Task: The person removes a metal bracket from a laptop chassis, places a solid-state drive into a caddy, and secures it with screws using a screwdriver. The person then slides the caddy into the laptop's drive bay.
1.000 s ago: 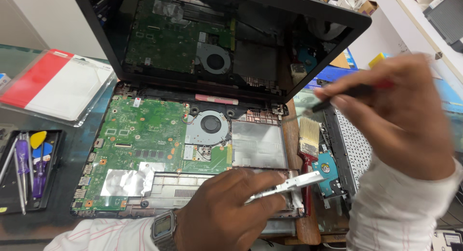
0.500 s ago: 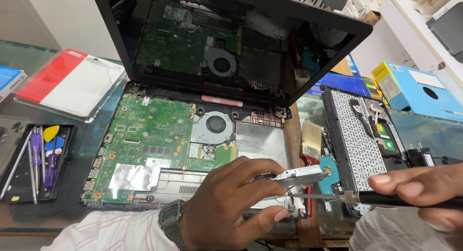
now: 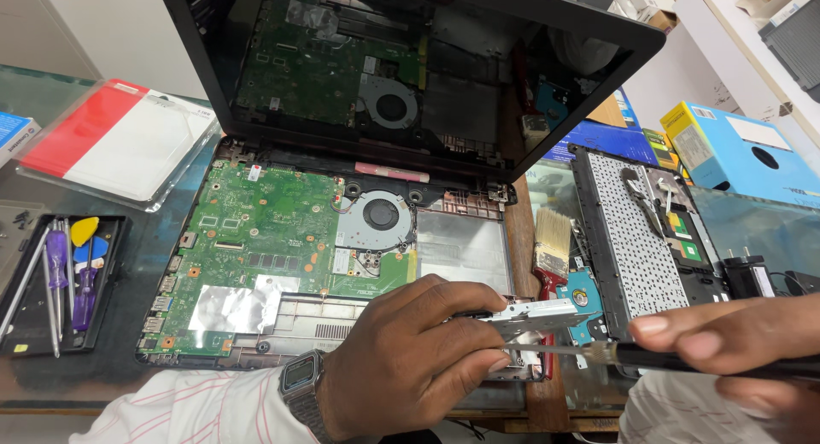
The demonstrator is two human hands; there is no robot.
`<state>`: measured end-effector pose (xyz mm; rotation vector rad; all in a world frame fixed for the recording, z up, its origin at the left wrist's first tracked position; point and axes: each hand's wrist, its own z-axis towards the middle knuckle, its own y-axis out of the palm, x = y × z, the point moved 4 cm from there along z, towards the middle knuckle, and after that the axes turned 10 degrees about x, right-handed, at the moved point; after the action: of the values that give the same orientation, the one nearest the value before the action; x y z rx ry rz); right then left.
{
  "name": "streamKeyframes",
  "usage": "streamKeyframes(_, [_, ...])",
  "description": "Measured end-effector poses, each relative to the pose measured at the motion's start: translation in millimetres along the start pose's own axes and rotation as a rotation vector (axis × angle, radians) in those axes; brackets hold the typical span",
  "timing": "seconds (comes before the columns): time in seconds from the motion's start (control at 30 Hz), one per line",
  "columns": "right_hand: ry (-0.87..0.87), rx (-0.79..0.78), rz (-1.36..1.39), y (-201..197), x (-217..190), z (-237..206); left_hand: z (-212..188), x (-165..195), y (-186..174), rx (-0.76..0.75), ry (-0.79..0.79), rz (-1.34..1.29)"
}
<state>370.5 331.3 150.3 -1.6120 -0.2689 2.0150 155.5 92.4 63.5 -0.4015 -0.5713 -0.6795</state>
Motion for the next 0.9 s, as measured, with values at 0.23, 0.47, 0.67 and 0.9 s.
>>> streamKeyframes(0.23, [0.091,-0.047,0.064,-21.1,12.7,-7.9,0.1,-0.2,0.4,0.015,-0.02,-0.002])
streamKeyframes(0.47, [0.032,-0.078,0.021,-11.9,6.9,-10.4,0.3,0.3,1.7,0.015,0.04,0.028])
streamKeyframes(0.67, [0.074,-0.121,-0.103,-5.2,-4.6,1.1,-0.5,0.7,1.9,0.011,0.034,0.04])
streamKeyframes(0.9, [0.1,-0.129,-0.074,-4.2,-2.8,5.1,-0.5,0.6,2.4,0.022,0.035,0.049])
